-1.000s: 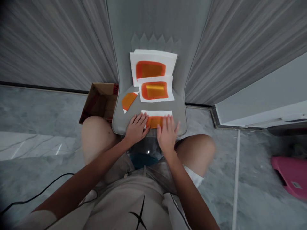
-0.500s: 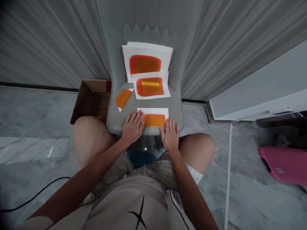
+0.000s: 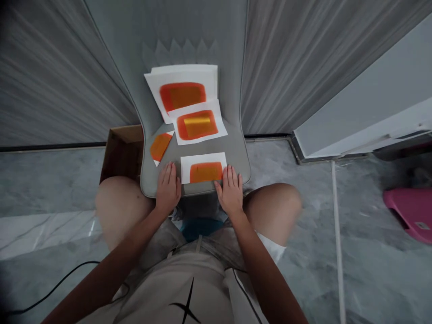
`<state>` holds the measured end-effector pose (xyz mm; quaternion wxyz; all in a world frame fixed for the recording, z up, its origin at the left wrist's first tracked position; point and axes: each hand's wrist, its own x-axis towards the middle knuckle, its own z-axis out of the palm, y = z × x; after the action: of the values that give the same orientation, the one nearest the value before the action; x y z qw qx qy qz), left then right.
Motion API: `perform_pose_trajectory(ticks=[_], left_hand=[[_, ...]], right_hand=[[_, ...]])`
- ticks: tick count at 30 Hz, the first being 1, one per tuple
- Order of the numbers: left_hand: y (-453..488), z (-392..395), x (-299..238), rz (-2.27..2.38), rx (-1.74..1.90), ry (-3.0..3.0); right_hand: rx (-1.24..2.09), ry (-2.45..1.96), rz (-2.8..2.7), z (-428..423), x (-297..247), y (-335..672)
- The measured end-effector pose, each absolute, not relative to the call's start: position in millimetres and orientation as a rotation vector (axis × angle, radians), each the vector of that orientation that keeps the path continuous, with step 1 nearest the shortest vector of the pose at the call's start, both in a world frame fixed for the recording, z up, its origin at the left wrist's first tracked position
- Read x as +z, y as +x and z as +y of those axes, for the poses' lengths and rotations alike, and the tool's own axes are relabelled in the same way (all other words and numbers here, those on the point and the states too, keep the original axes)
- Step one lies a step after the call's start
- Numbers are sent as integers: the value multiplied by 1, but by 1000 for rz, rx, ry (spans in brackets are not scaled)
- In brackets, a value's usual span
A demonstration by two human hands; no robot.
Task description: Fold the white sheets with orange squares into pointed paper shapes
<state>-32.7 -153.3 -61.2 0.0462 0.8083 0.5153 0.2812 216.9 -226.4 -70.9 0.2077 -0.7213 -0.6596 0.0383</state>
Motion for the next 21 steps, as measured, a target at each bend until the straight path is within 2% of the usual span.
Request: perform_pose_trajectory(ticks=[5,9,14,21], left_hand=[[-7,-177,-37,1354,1000,2557],[50,-198,-26,965,639,2711],[75,-203,-39,1179,532,2692],[22,-186,-41,1219,472,2749]], right_hand=[[128,-2006,-1761,-224,-70,211],[202,-1989,-1793,-225,-70,214],[244,-2011,-1825,-225,-67,216],[126,-2045,-1806,-223,-65,212]])
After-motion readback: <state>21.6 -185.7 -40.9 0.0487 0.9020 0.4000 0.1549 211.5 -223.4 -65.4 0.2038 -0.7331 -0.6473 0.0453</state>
